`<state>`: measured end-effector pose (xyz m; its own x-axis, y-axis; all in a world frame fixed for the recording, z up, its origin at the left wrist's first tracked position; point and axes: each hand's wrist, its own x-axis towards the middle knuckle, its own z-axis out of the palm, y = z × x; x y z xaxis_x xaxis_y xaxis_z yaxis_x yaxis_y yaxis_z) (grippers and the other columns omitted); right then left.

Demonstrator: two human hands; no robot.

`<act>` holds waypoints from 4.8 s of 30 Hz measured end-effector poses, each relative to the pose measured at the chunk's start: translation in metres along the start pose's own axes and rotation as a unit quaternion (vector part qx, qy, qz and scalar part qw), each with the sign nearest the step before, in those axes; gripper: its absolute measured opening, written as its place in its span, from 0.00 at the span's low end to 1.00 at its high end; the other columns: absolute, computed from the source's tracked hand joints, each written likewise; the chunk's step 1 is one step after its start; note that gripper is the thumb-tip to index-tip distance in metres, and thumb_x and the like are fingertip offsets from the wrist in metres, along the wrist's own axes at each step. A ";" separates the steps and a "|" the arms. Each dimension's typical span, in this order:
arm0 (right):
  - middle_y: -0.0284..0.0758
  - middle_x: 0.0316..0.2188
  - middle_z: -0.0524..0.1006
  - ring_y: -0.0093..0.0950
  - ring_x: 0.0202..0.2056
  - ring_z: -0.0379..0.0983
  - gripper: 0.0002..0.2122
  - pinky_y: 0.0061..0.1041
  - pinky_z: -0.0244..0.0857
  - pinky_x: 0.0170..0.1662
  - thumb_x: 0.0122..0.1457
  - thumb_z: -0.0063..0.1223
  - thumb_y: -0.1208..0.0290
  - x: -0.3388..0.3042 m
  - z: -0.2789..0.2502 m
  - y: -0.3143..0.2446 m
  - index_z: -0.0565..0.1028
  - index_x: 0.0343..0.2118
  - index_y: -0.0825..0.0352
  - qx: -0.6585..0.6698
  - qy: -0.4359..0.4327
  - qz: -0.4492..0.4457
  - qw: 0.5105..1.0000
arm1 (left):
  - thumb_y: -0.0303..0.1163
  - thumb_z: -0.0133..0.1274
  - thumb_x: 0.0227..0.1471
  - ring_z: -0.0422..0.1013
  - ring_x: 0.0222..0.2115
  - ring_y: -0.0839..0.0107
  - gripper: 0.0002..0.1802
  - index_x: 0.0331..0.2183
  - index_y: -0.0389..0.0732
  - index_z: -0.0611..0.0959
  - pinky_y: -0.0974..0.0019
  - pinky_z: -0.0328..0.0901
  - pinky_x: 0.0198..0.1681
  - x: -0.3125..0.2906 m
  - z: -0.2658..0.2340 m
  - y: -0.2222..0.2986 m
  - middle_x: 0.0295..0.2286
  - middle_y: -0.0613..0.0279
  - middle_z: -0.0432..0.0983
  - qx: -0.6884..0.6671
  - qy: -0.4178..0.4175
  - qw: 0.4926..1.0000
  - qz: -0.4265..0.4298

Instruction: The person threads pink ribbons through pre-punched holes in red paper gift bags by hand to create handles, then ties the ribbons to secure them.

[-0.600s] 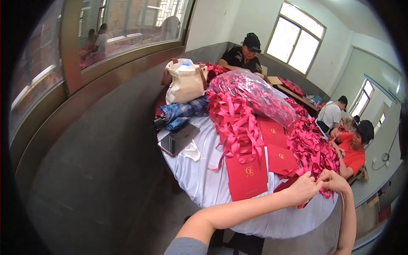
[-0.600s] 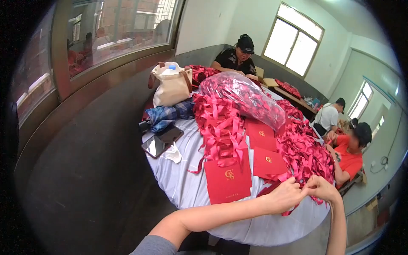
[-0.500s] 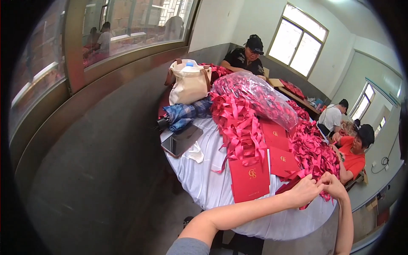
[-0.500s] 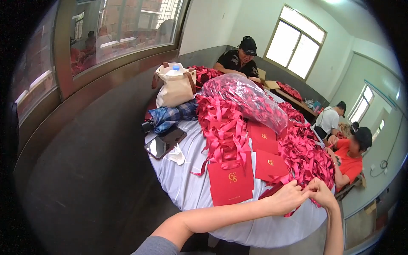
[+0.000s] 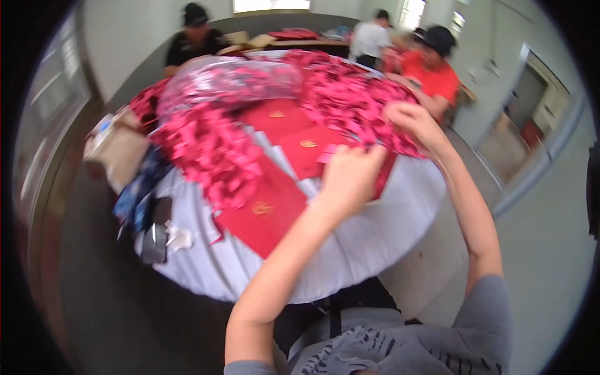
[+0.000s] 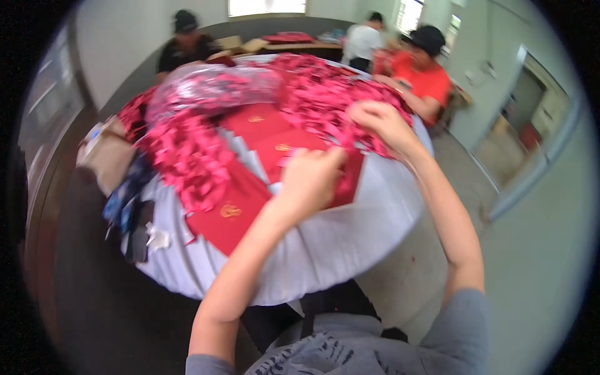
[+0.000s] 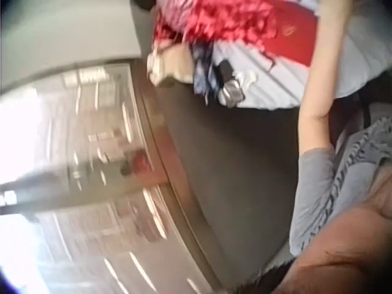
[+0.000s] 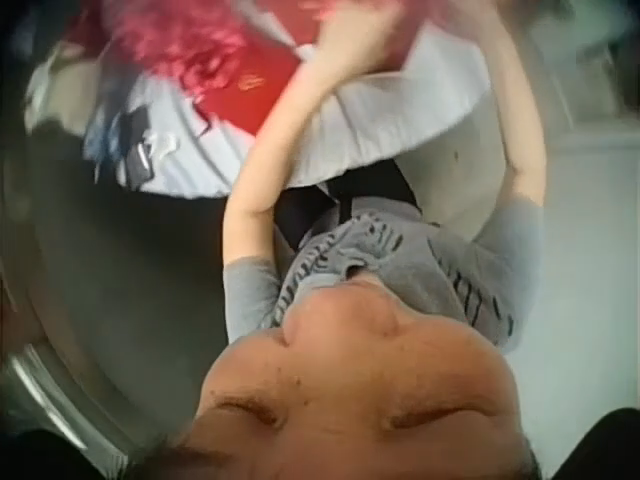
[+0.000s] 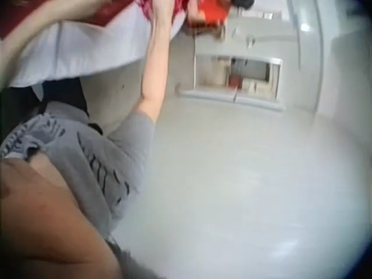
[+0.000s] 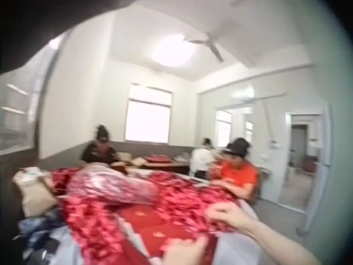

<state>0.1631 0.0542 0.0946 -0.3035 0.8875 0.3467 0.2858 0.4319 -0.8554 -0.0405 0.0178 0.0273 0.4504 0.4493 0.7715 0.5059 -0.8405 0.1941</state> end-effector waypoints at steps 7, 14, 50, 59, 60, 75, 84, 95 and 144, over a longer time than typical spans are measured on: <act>0.29 0.34 0.75 0.18 0.35 0.71 0.10 0.18 0.67 0.37 0.62 0.47 0.66 -0.010 -0.002 0.031 0.73 0.41 0.66 0.335 0.053 0.007 0.941 | 0.25 0.53 0.46 0.70 0.26 0.55 0.07 0.32 0.39 0.73 0.58 0.60 0.32 -0.004 -0.008 0.015 0.22 0.54 0.74 -0.049 -0.057 0.997 -0.018; 0.30 0.33 0.78 0.16 0.38 0.71 0.12 0.19 0.63 0.46 0.56 0.57 0.65 -0.054 0.022 0.028 0.79 0.38 0.68 0.094 -0.062 0.027 0.993 | 0.23 0.48 0.49 0.70 0.26 0.57 0.05 0.32 0.38 0.75 0.59 0.60 0.33 -0.004 -0.015 0.019 0.22 0.54 0.73 -0.030 -0.088 0.996 0.004; 0.34 0.13 0.69 0.19 0.18 0.63 0.12 0.26 0.55 0.22 0.45 0.62 0.69 -0.021 0.052 0.057 0.74 0.15 0.73 -0.096 0.206 -0.026 0.974 | 0.28 0.57 0.45 0.65 0.17 0.63 0.05 0.25 0.40 0.76 0.62 0.56 0.26 0.001 0.001 0.026 0.14 0.60 0.67 0.021 -0.030 0.999 0.033; 0.38 0.05 0.65 0.23 0.11 0.63 0.16 0.31 0.57 0.20 0.44 0.61 0.65 -0.009 0.044 0.061 0.73 0.10 0.72 -0.104 0.149 -0.013 0.983 | 0.28 0.59 0.44 0.66 0.19 0.63 0.06 0.25 0.39 0.77 0.62 0.58 0.28 0.004 0.001 0.032 0.17 0.59 0.70 0.027 -0.047 0.999 0.004; 0.38 0.05 0.65 0.23 0.11 0.63 0.16 0.31 0.57 0.20 0.44 0.61 0.65 -0.011 0.043 0.056 0.73 0.10 0.72 -0.105 0.145 -0.014 0.984 | 0.28 0.59 0.43 0.65 0.18 0.64 0.07 0.25 0.40 0.76 0.64 0.57 0.26 0.002 0.001 0.032 0.15 0.61 0.67 0.038 -0.033 0.998 0.025; 0.35 0.22 0.75 0.25 0.25 0.70 0.35 0.27 0.64 0.31 0.60 0.34 0.38 -0.061 0.013 0.053 0.78 0.30 0.73 0.032 -0.086 0.134 0.987 | 0.27 0.60 0.41 0.63 0.17 0.68 0.07 0.25 0.40 0.77 0.65 0.55 0.25 0.000 -0.002 0.046 0.14 0.64 0.67 0.059 -0.033 0.998 -0.003; 0.38 0.21 0.76 0.24 0.27 0.72 0.31 0.26 0.65 0.32 0.61 0.38 0.43 -0.072 0.005 0.044 0.78 0.27 0.72 -0.126 -0.089 0.131 0.979 | 0.27 0.60 0.42 0.63 0.18 0.69 0.06 0.25 0.40 0.78 0.66 0.55 0.25 0.000 -0.007 0.049 0.15 0.64 0.69 0.072 -0.059 0.996 -0.013; 0.34 0.17 0.75 0.22 0.22 0.71 0.30 0.24 0.64 0.29 0.60 0.41 0.43 -0.081 0.008 0.058 0.77 0.21 0.70 -0.022 -0.039 0.095 0.994 | 0.27 0.60 0.41 0.63 0.18 0.70 0.08 0.27 0.40 0.78 0.66 0.55 0.25 -0.002 -0.006 0.041 0.17 0.66 0.72 0.050 -0.060 0.997 0.015; 0.36 0.28 0.75 0.27 0.31 0.72 0.07 0.26 0.65 0.37 0.59 0.41 0.80 -0.055 0.032 0.037 0.73 0.35 0.72 -0.151 0.075 -0.081 0.982 | 0.18 0.54 0.46 0.67 0.27 0.61 0.06 0.30 0.34 0.77 0.62 0.61 0.34 -0.030 -0.059 0.035 0.27 0.55 0.73 0.006 0.086 0.982 -0.167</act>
<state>0.1615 0.0160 0.0313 -0.2373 0.8070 0.5407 0.5084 0.5775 -0.6388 -0.0798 -0.0428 0.0460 0.1287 0.6405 0.7571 0.6131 -0.6515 0.4469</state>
